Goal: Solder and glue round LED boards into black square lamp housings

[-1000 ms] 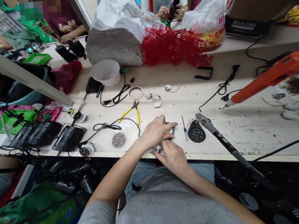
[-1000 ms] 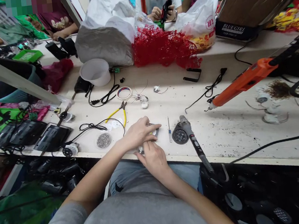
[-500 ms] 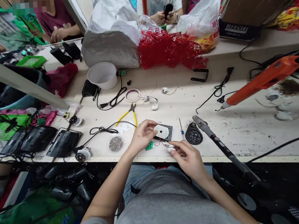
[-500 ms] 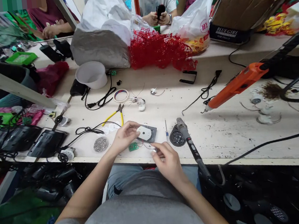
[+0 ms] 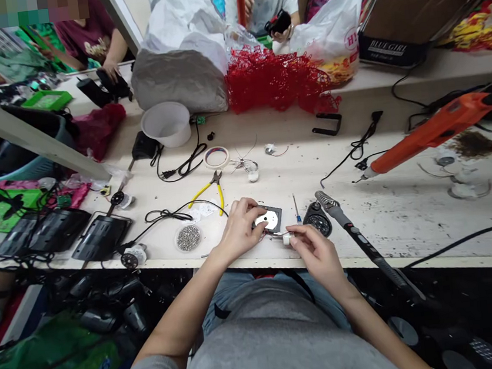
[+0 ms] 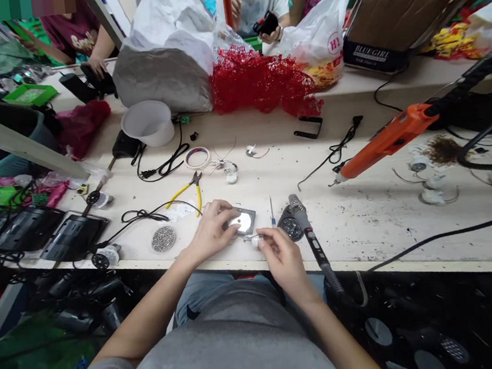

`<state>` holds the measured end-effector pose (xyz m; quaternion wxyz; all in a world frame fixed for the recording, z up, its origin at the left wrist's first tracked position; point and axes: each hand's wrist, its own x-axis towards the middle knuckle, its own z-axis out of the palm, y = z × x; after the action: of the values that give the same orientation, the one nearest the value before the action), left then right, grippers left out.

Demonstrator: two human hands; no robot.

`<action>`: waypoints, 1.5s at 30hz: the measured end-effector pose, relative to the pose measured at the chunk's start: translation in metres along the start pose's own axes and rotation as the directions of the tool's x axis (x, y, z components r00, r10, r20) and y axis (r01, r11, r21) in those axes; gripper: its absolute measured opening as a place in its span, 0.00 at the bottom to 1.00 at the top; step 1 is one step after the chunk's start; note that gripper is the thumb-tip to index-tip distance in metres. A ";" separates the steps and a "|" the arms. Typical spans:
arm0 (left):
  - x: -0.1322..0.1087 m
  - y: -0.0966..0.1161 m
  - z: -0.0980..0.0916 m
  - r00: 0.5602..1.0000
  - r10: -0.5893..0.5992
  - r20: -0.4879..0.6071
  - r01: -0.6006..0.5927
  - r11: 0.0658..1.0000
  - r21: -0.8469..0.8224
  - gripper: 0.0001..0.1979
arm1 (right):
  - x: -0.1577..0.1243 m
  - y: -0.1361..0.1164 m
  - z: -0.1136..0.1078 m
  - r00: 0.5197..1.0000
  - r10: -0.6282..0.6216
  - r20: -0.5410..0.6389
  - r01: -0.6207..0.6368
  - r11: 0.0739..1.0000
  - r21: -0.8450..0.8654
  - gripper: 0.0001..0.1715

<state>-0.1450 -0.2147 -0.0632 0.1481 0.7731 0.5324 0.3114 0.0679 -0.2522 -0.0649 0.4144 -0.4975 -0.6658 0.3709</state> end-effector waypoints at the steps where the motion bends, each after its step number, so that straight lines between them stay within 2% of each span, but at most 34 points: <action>1: -0.001 -0.002 0.001 1.000 -0.006 -0.003 0.006 1.000 -0.025 0.11 | 0.002 -0.002 0.000 0.998 -0.060 0.000 0.060 0.997 -0.056 0.11; 6: -0.008 -0.006 0.005 0.999 -0.042 -0.029 0.038 0.991 -0.128 0.13 | 0.023 -0.006 0.001 0.943 -0.333 0.017 0.327 0.913 -0.243 0.14; 10: -0.012 -0.004 0.006 0.998 -0.057 -0.018 0.053 0.985 -0.161 0.19 | 0.045 -0.005 0.007 0.879 -0.455 0.145 0.476 0.816 -0.328 0.18; 14: -0.011 -0.004 0.008 0.995 -0.098 -0.025 0.092 0.978 -0.185 0.23 | 0.060 -0.011 0.015 0.782 -0.534 0.322 0.622 0.702 -0.348 0.19; 18: -0.008 -0.005 0.008 0.991 -0.137 -0.008 0.132 0.967 -0.219 0.26 | 0.070 -0.020 0.020 0.715 -0.516 0.472 0.676 0.683 -0.277 0.18; 21: -0.006 -0.005 0.007 0.990 -0.138 0.039 0.143 0.959 -0.243 0.25 | 0.076 -0.019 0.018 0.710 -0.507 0.488 0.659 0.722 -0.210 0.18; 24: -0.006 -0.005 0.008 0.985 -0.167 0.041 0.172 0.956 -0.239 0.26 | 0.076 -0.013 0.016 0.718 -0.518 0.465 0.651 0.736 -0.186 0.18; 31: -0.011 0.001 0.014 0.975 -0.223 -0.011 0.215 0.950 -0.227 0.25 | 0.070 -0.004 0.018 0.692 -0.588 0.420 0.694 0.702 -0.161 0.17; 34: -0.012 0.002 0.015 0.974 -0.227 -0.013 0.219 0.949 -0.227 0.26 | 0.068 -0.004 0.020 0.675 -0.594 0.438 0.712 0.680 -0.176 0.17; 38: -0.014 0.002 0.015 0.972 -0.232 -0.030 0.220 0.950 -0.221 0.25 | 0.064 -0.004 0.023 0.694 -0.604 0.392 0.709 0.669 -0.224 0.17; 42: -0.014 0.002 0.014 0.972 -0.231 -0.028 0.220 0.952 -0.212 0.26 | 0.062 -0.002 0.023 0.674 -0.617 0.406 0.726 0.654 -0.212 0.16; 45: -0.015 0.003 0.013 0.970 -0.241 -0.032 0.230 0.952 -0.199 0.25 | 0.061 -0.001 0.020 0.679 -0.607 0.413 0.719 0.665 -0.204 0.16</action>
<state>-0.1380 -0.2283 -0.0763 0.2440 0.6768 0.5919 0.3634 0.0396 -0.1950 -0.0608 0.3162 -0.2171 -0.9128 0.1403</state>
